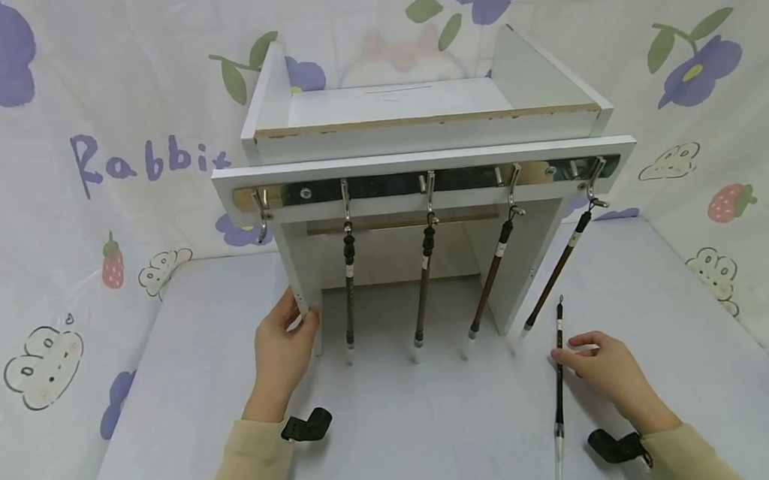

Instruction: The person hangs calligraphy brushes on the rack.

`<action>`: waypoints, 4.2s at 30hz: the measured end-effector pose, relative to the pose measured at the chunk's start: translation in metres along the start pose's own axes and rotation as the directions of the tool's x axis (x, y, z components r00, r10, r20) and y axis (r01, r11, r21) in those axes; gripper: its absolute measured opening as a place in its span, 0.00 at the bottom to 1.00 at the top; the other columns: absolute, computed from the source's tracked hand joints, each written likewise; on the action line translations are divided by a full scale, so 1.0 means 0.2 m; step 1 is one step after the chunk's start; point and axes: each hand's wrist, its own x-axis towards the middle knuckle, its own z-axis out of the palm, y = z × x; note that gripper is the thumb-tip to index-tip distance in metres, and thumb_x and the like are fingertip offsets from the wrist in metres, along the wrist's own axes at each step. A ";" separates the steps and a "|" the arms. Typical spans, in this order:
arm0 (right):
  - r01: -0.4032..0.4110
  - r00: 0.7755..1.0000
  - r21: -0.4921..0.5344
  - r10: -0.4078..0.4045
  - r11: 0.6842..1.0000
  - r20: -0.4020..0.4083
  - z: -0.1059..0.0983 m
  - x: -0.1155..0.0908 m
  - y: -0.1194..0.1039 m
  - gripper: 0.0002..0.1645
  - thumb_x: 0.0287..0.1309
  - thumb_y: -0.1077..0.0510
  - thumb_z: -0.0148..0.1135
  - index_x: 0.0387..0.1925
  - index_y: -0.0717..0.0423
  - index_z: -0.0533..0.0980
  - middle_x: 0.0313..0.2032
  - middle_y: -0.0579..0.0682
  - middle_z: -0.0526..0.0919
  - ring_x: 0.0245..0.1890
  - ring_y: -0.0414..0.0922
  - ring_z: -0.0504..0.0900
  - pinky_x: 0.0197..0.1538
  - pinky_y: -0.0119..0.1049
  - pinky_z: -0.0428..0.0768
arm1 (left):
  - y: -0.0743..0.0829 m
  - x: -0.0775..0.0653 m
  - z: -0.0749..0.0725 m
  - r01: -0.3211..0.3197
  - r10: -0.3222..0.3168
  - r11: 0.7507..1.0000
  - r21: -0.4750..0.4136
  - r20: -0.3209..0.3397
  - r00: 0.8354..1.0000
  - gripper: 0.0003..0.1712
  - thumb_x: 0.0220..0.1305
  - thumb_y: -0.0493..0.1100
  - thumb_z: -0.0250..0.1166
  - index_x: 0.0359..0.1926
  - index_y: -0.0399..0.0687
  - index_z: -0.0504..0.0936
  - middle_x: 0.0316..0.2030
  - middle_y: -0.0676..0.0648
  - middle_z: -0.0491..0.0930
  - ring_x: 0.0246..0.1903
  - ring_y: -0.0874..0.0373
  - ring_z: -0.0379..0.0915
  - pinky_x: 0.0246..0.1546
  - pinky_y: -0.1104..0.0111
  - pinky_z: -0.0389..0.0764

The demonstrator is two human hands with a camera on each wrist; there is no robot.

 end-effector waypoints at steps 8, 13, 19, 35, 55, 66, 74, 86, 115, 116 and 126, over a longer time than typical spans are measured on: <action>0.000 1.000 -0.017 0.000 1.000 0.008 -0.01 0.00 -0.02 0.38 0.58 0.38 0.64 0.55 0.67 0.71 0.43 0.62 0.81 0.39 0.50 0.79 0.39 0.44 0.77 | 0.01 0.00 0.00 0.013 -0.013 1.000 -0.002 0.002 1.000 0.29 0.67 0.41 0.61 0.69 0.53 0.68 0.57 0.45 0.77 0.57 0.50 0.73 0.49 0.68 0.79; 0.005 1.000 -0.015 -0.005 1.000 0.000 -0.01 0.00 -0.02 0.33 0.59 0.44 0.64 0.52 0.67 0.72 0.38 0.57 0.83 0.36 0.48 0.80 0.36 0.41 0.76 | 0.01 0.00 0.00 0.020 -0.020 1.000 -0.009 0.005 1.000 0.29 0.67 0.42 0.61 0.69 0.54 0.69 0.57 0.46 0.77 0.57 0.51 0.72 0.49 0.68 0.79; 0.008 1.000 -0.028 -0.008 1.000 -0.008 -0.01 0.01 -0.01 0.32 0.59 0.45 0.65 0.52 0.68 0.72 0.37 0.57 0.84 0.35 0.48 0.81 0.35 0.43 0.78 | 0.02 0.00 0.00 0.023 -0.023 1.000 -0.008 0.004 1.000 0.30 0.67 0.42 0.61 0.69 0.54 0.68 0.57 0.46 0.77 0.58 0.50 0.72 0.50 0.67 0.79; -0.036 0.999 -0.016 0.036 0.999 -0.002 0.01 0.04 -0.01 0.26 0.59 0.52 0.62 0.51 0.68 0.72 0.36 0.60 0.81 0.32 0.49 0.78 0.31 0.40 0.76 | 0.00 0.00 0.00 0.014 -0.014 1.000 0.002 0.005 1.000 0.29 0.68 0.42 0.61 0.69 0.52 0.68 0.57 0.45 0.77 0.57 0.50 0.72 0.49 0.68 0.79; -0.048 0.999 0.041 0.047 0.998 0.009 -0.01 0.04 -0.01 0.26 0.59 0.52 0.62 0.51 0.67 0.72 0.34 0.56 0.82 0.33 0.48 0.77 0.30 0.37 0.73 | 0.01 -0.01 -0.01 0.013 -0.013 0.999 -0.034 0.007 1.000 0.29 0.67 0.41 0.61 0.68 0.53 0.69 0.57 0.44 0.77 0.58 0.50 0.72 0.49 0.68 0.78; -0.046 0.999 0.040 0.046 0.998 0.008 -0.01 0.03 -0.01 0.26 0.58 0.52 0.62 0.50 0.67 0.72 0.34 0.56 0.82 0.33 0.48 0.77 0.30 0.37 0.73 | 0.01 0.00 -0.01 0.012 -0.012 0.999 -0.031 0.011 1.000 0.29 0.68 0.42 0.60 0.69 0.54 0.68 0.57 0.45 0.77 0.57 0.50 0.72 0.50 0.66 0.79; -0.048 0.999 0.060 0.047 0.997 0.022 -0.02 0.03 0.00 0.25 0.59 0.52 0.62 0.50 0.68 0.72 0.35 0.57 0.82 0.33 0.48 0.79 0.31 0.36 0.75 | 0.02 0.00 0.00 -0.001 0.001 1.000 0.015 -0.004 1.000 0.29 0.68 0.42 0.60 0.69 0.51 0.68 0.57 0.44 0.76 0.57 0.48 0.73 0.49 0.65 0.79; -0.049 0.999 0.112 0.047 0.993 0.027 -0.08 0.02 0.00 0.27 0.62 0.52 0.60 0.54 0.70 0.71 0.36 0.56 0.83 0.30 0.44 0.81 0.32 0.37 0.80 | 0.01 0.00 0.00 0.005 -0.005 1.000 0.022 0.008 1.000 0.29 0.68 0.42 0.60 0.69 0.52 0.68 0.58 0.44 0.76 0.57 0.48 0.72 0.50 0.65 0.79; 0.204 0.920 0.229 -0.107 0.952 -0.376 -0.28 -0.17 -0.24 0.21 0.65 0.52 0.57 0.54 0.60 0.74 0.37 0.48 0.79 0.31 0.37 0.82 0.32 0.27 0.82 | 0.01 0.00 0.00 0.001 -0.001 1.000 0.005 0.011 1.000 0.29 0.68 0.42 0.60 0.69 0.54 0.68 0.57 0.45 0.77 0.57 0.49 0.72 0.50 0.65 0.79; 0.218 0.907 0.228 -0.111 0.949 -0.406 -0.27 -0.17 -0.25 0.20 0.64 0.53 0.58 0.53 0.60 0.75 0.36 0.47 0.79 0.32 0.36 0.82 0.32 0.26 0.82 | 0.01 0.00 0.00 0.004 -0.004 1.000 0.002 0.012 1.000 0.29 0.68 0.42 0.60 0.69 0.54 0.68 0.57 0.45 0.77 0.57 0.49 0.72 0.50 0.65 0.79; 0.295 0.813 0.259 -0.099 0.920 -0.574 -0.27 -0.24 -0.35 0.15 0.61 0.58 0.61 0.49 0.52 0.80 0.34 0.47 0.79 0.30 0.36 0.80 0.26 0.21 0.76 | 0.01 0.00 0.00 0.013 -0.013 1.000 0.005 0.017 1.000 0.29 0.68 0.43 0.60 0.69 0.54 0.68 0.57 0.45 0.76 0.57 0.49 0.72 0.50 0.65 0.79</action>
